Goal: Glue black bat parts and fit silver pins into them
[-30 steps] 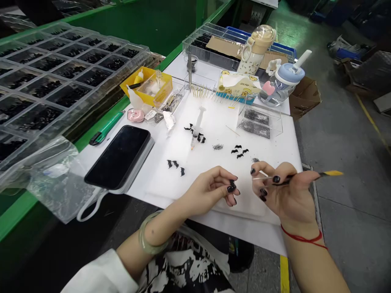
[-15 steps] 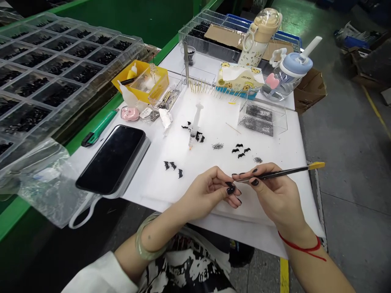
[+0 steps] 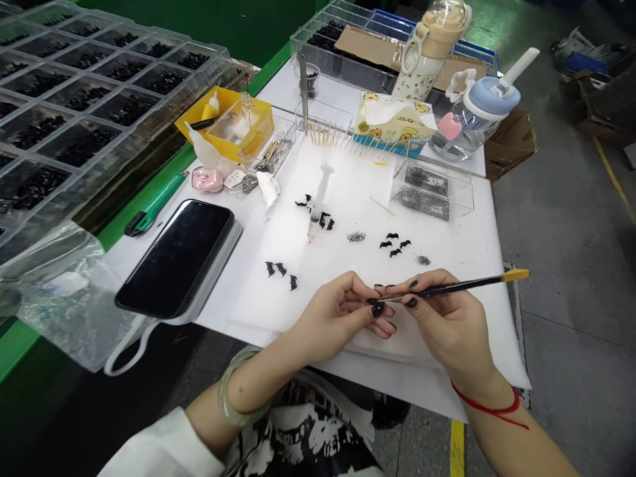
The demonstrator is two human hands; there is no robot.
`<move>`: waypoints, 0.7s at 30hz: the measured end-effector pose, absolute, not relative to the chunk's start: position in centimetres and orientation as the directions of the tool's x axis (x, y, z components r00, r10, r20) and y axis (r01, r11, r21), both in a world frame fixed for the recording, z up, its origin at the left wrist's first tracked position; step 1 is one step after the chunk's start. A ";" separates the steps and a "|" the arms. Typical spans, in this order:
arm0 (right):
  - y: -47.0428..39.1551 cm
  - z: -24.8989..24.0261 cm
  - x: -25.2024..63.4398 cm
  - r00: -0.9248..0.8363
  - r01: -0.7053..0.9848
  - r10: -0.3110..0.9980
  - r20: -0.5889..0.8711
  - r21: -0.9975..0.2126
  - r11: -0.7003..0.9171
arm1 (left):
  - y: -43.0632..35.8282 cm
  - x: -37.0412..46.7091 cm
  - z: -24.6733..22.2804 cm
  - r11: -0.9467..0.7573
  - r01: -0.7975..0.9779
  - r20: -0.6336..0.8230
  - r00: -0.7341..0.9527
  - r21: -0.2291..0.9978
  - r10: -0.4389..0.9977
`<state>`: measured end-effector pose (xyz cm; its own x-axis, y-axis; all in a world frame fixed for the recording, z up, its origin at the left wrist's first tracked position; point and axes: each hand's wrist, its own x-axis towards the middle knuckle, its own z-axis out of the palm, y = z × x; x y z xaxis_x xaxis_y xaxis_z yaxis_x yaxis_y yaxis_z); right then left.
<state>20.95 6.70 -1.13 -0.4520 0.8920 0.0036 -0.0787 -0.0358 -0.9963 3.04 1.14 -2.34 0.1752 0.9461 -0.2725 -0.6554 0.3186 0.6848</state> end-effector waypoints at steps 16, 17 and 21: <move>6.8 -1.8 21.0 -0.414 -0.021 0.910 0.000 -1.000 -0.010 | 1.1 3.1 -2.4 0.332 -0.662 -0.305 0.161 0.672 0.939; 6.7 -1.8 21.0 -0.412 -0.020 0.911 0.000 -1.000 -0.009 | 1.1 3.1 -2.4 0.334 -0.661 -0.308 0.161 0.672 0.938; 6.6 -1.8 20.9 -0.402 -0.020 0.916 0.004 -1.000 -0.004 | 1.1 3.1 -2.4 0.337 -0.656 -0.315 0.156 0.675 0.936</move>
